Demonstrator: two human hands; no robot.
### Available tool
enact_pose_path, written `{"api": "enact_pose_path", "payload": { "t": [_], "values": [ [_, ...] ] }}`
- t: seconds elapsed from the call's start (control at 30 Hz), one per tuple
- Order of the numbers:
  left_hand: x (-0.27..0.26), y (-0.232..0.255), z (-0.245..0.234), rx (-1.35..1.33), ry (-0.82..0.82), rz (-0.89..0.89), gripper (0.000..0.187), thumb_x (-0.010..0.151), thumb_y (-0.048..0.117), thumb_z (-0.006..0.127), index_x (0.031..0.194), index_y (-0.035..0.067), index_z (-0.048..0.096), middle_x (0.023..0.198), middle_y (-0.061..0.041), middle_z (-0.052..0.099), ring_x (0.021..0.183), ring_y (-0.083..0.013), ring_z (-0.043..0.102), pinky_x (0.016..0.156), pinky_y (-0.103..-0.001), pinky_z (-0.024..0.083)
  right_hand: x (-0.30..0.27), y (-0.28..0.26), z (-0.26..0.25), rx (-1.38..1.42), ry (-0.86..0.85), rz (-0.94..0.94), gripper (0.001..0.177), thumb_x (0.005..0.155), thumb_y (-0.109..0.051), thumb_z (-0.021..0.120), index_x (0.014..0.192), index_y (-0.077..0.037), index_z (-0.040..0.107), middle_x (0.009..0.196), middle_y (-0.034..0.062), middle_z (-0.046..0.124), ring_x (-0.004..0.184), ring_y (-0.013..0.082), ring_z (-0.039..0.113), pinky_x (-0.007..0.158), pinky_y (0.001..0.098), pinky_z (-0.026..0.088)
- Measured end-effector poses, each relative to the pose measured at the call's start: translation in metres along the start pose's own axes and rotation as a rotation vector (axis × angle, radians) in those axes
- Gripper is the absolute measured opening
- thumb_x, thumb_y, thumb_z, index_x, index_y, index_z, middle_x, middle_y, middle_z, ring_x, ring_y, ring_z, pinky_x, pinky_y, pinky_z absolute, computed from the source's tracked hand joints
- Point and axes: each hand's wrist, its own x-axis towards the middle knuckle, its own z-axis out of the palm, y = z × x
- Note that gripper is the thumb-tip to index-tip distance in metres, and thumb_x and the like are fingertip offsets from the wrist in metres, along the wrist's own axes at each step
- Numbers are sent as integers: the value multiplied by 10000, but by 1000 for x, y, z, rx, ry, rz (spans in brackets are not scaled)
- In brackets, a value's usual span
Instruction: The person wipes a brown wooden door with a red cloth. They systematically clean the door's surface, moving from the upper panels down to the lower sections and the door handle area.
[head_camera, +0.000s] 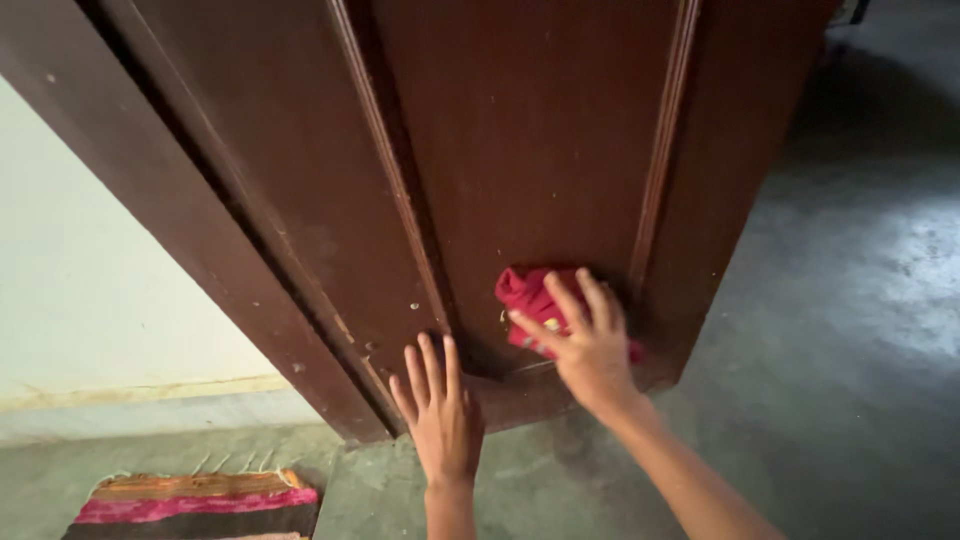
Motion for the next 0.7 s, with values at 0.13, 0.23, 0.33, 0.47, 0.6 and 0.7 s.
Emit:
{"api": "enact_pose_path", "payload": {
  "t": [0.13, 0.23, 0.33, 0.47, 0.6, 0.7],
  "values": [
    [-20, -14, -3, -7, -19, -11, 777, 801, 108, 607, 1539, 161, 371, 1639, -138, 294, 1512, -339, 254, 1203, -591, 165, 30, 18, -13, 180, 115, 290, 678, 699, 105, 733, 1261, -269, 797, 1641, 144, 379, 1490, 453, 348, 1229, 490, 410],
    [-14, -23, -9, -45, -29, 53, 797, 797, 95, 599, 1557, 167, 368, 1642, -148, 291, 1518, -333, 257, 1215, -577, 162, 65, 15, -20, 187, 238, 326, 675, 763, 125, 754, 1314, -264, 777, 1692, 128, 349, 1545, 439, 323, 1283, 507, 402],
    [2, -22, -10, -30, -10, 65, 799, 805, 96, 602, 1565, 153, 361, 1647, -157, 286, 1522, -337, 255, 1222, -578, 152, 74, -5, -17, 179, 240, 288, 634, 771, 48, 814, 1312, -281, 774, 1687, 127, 342, 1544, 441, 298, 1280, 556, 371],
    [6, -7, -5, -49, -3, 9, 799, 808, 124, 619, 1558, 126, 346, 1648, -169, 262, 1523, -378, 221, 1215, -591, 141, 38, -45, -6, 209, 78, 191, 661, 664, -93, 852, 1298, -258, 767, 1586, 208, 350, 1445, 513, 274, 1152, 650, 319],
    [6, 2, -6, -16, -36, -29, 833, 797, 131, 624, 1568, 100, 312, 1655, -192, 222, 1527, -390, 189, 1214, -588, 145, -5, -54, 7, 233, -25, 161, 621, 617, -209, 874, 1222, -300, 767, 1554, 169, 387, 1421, 469, 315, 1136, 649, 326],
    [7, 5, -14, 33, -46, -24, 854, 794, 128, 633, 1581, 117, 303, 1667, -171, 221, 1538, -368, 187, 1225, -575, 150, -7, -44, 10, 284, 61, 365, 557, 695, -36, 795, 1174, -316, 741, 1624, 133, 395, 1488, 415, 349, 1217, 551, 371]
  ]
}}
